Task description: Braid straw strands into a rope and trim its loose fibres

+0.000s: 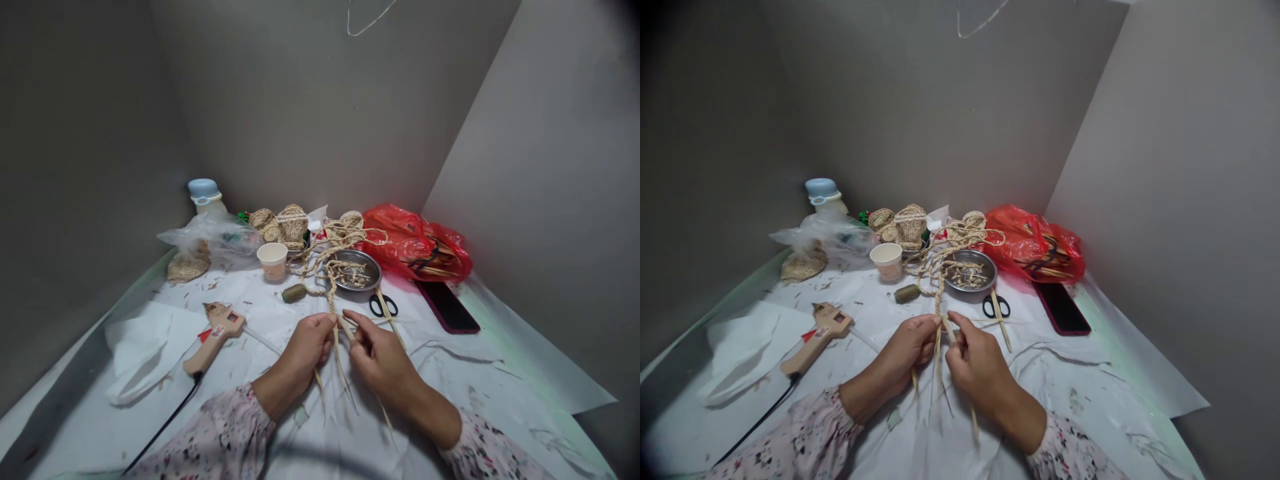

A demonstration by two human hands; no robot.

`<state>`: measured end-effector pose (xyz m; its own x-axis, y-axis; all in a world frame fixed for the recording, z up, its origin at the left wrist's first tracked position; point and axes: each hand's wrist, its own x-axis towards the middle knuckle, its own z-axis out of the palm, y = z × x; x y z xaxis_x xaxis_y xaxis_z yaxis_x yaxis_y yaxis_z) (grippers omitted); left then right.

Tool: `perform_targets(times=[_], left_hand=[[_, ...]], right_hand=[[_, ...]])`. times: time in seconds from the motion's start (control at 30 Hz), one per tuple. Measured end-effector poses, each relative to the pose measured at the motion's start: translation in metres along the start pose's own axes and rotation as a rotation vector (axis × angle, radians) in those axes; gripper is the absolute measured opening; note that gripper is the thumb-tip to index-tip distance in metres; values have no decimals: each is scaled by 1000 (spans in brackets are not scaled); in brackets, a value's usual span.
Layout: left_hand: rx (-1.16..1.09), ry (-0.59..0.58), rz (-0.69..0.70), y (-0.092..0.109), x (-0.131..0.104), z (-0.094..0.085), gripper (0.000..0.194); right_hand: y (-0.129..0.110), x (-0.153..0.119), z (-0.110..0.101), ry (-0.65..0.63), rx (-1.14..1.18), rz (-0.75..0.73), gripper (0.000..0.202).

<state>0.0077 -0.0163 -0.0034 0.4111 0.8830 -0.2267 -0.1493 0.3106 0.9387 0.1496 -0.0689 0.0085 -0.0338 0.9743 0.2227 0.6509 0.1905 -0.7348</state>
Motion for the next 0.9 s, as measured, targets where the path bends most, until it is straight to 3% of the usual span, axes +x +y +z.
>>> perform_targets(times=[0.7, 0.9], left_hand=[[31, 1, 36, -2, 0, 3, 31], [80, 5, 31, -2, -1, 3, 31]], right_hand=[[0, -5, 9, -21, -133, -107, 60], [3, -4, 11, 21, -60, -120, 44]])
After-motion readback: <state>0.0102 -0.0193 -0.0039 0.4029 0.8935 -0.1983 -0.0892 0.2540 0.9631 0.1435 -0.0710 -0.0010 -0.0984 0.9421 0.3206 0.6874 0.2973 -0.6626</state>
